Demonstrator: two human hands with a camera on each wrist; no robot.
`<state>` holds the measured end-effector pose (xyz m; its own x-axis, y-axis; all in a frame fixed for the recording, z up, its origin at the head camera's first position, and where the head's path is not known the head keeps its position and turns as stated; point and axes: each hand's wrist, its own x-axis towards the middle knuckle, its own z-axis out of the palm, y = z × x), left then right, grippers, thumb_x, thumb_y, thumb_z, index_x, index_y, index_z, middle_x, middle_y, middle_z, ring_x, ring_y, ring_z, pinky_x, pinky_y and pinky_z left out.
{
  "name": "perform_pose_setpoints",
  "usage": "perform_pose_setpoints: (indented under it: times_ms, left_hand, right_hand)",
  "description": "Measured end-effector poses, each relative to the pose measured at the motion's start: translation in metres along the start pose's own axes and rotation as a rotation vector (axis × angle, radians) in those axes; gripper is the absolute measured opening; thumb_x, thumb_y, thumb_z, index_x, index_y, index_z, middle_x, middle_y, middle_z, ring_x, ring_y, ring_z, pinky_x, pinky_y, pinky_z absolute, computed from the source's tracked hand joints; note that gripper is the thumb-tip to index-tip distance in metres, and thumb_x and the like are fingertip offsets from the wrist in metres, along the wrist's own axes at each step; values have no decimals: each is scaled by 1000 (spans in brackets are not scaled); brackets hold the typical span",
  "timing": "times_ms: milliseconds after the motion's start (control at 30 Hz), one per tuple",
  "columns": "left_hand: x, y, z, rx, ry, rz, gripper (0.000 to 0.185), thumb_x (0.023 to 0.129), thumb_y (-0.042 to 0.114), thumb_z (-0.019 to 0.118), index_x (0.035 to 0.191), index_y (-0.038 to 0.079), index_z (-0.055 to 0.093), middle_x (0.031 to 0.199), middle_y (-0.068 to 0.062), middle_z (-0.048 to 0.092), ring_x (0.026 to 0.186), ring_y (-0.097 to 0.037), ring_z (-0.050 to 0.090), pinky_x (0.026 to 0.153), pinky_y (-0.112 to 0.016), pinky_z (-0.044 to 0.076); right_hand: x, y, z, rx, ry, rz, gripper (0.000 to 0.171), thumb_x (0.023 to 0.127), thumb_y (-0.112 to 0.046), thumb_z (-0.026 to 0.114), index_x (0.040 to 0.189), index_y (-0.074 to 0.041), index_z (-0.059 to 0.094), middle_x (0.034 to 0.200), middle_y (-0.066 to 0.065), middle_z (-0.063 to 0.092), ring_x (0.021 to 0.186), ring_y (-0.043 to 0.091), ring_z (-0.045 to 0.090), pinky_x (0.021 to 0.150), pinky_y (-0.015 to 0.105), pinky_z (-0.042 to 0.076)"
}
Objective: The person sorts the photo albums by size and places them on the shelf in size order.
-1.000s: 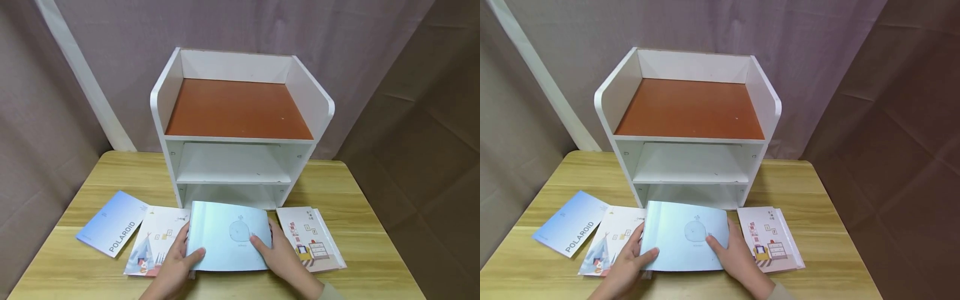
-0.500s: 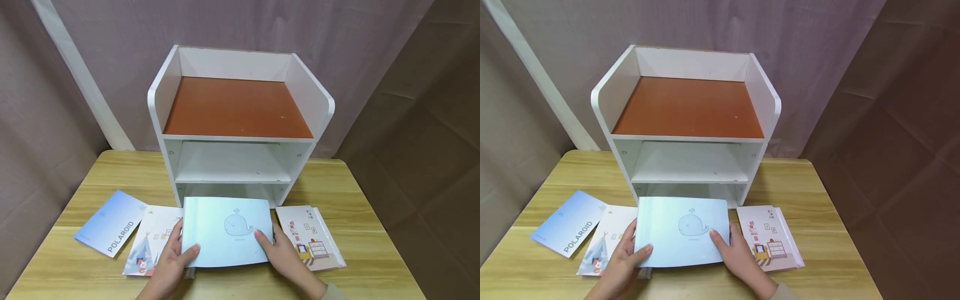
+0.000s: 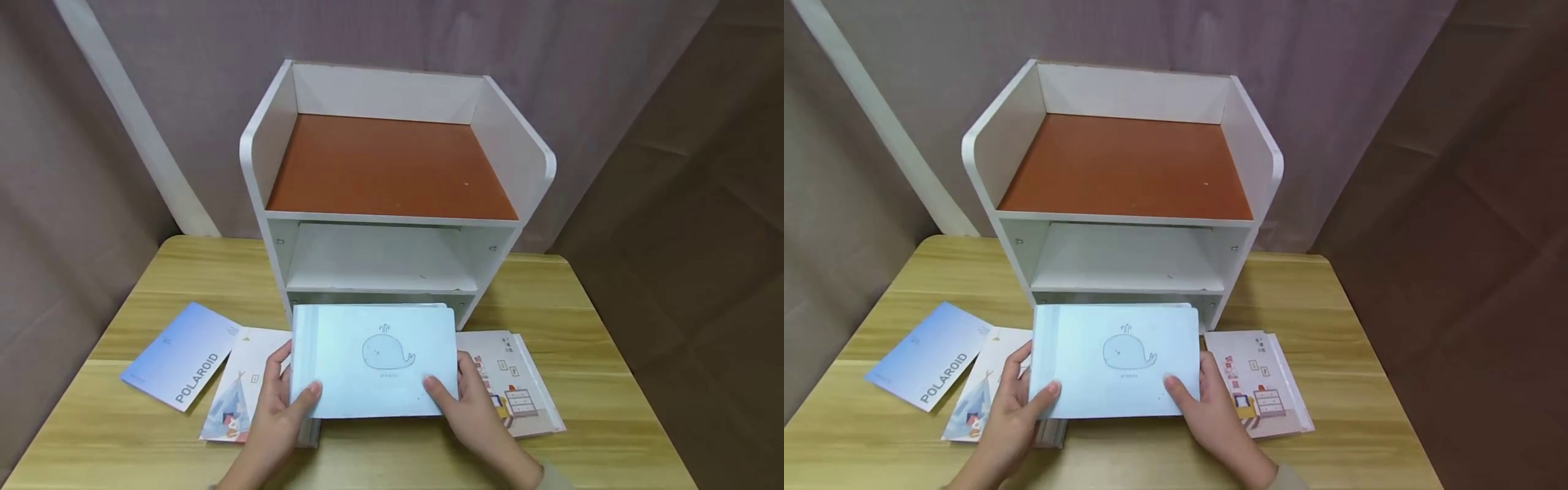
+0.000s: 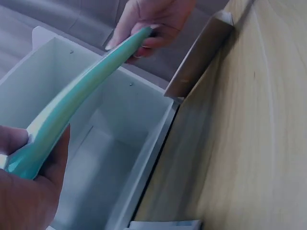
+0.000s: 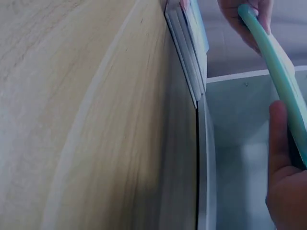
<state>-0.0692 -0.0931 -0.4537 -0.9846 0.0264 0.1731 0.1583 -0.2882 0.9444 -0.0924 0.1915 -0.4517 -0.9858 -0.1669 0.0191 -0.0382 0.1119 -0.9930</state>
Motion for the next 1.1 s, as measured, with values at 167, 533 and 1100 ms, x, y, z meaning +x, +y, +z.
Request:
perform_pose_setpoints:
  times_ms: [167, 533, 1100]
  left_hand:
    - [11, 8, 5, 203, 25, 144, 74, 94, -4, 57, 154, 22, 22, 147, -12, 39, 119, -24, 54, 87, -36, 53]
    - [48, 40, 22, 372, -5, 486, 81, 90, -16, 53, 154, 11, 12, 134, -17, 50, 113, -25, 55, 85, -27, 53]
    - [80, 83, 39, 198, 69, 528, 61, 96, -6, 50, 147, 11, 22, 127, -21, 46, 113, -31, 50, 79, -30, 53]
  right_hand:
    - [4, -10, -1, -27, 12, -204, 40, 98, -12, 58, 129, -6, 34, 122, 13, 62, 104, 27, 65, 81, 38, 56]
    - [25, -50, -10, -67, 143, -410, 39, 95, 1, 57, 129, 0, 37, 124, 15, 59, 106, 23, 64, 83, 32, 55]
    - [38, -89, -15, -62, 50, -442, 53, 94, 1, 59, 139, -7, 33, 110, 16, 61, 85, 26, 67, 71, 37, 58]
